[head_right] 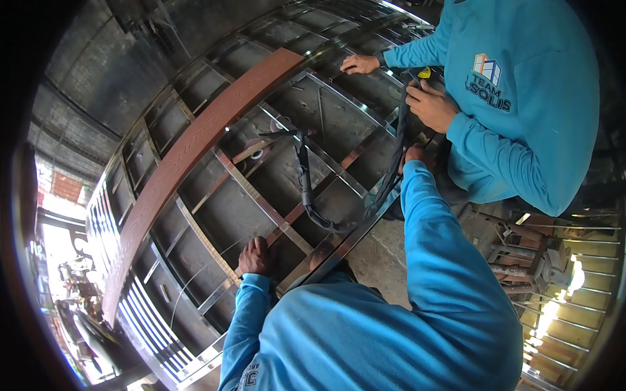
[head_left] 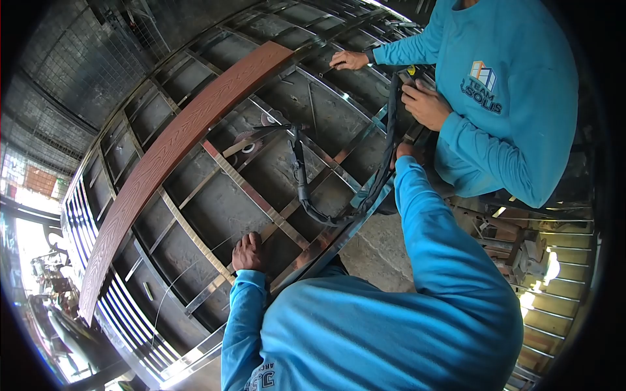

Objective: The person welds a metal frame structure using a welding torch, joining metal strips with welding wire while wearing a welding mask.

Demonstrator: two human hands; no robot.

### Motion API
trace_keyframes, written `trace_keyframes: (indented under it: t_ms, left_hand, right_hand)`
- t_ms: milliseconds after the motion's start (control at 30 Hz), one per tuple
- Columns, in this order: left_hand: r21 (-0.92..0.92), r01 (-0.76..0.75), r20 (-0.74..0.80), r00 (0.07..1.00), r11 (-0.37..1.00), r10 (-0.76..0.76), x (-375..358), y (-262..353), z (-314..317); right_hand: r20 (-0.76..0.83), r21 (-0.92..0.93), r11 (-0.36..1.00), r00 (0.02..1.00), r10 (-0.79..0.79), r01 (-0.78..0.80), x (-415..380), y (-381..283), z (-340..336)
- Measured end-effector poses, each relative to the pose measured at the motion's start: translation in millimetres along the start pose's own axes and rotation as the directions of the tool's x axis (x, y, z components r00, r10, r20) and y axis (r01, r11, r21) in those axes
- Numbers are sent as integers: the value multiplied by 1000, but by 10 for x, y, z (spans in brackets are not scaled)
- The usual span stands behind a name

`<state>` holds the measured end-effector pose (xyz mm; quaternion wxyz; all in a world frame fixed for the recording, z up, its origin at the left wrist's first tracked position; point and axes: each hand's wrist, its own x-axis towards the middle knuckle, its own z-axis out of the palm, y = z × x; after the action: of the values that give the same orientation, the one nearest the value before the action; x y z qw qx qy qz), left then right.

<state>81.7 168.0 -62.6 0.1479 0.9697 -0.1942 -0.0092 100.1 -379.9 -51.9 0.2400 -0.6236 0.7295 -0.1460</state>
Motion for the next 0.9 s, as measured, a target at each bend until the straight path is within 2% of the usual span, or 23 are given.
trace_keyframes:
  t_ms: [400, 900]
  left_hand:
    - [60, 1, -17, 1000, 998, 0, -7, -9, 60]
    - [17, -9, -81, 997, 1000, 10, -16, 4, 54]
  right_hand:
    - [-13, 0, 1000, 1000, -7, 7, -25, -11, -22]
    - [-41, -4, 999, 999, -35, 35, 34, 31, 47]
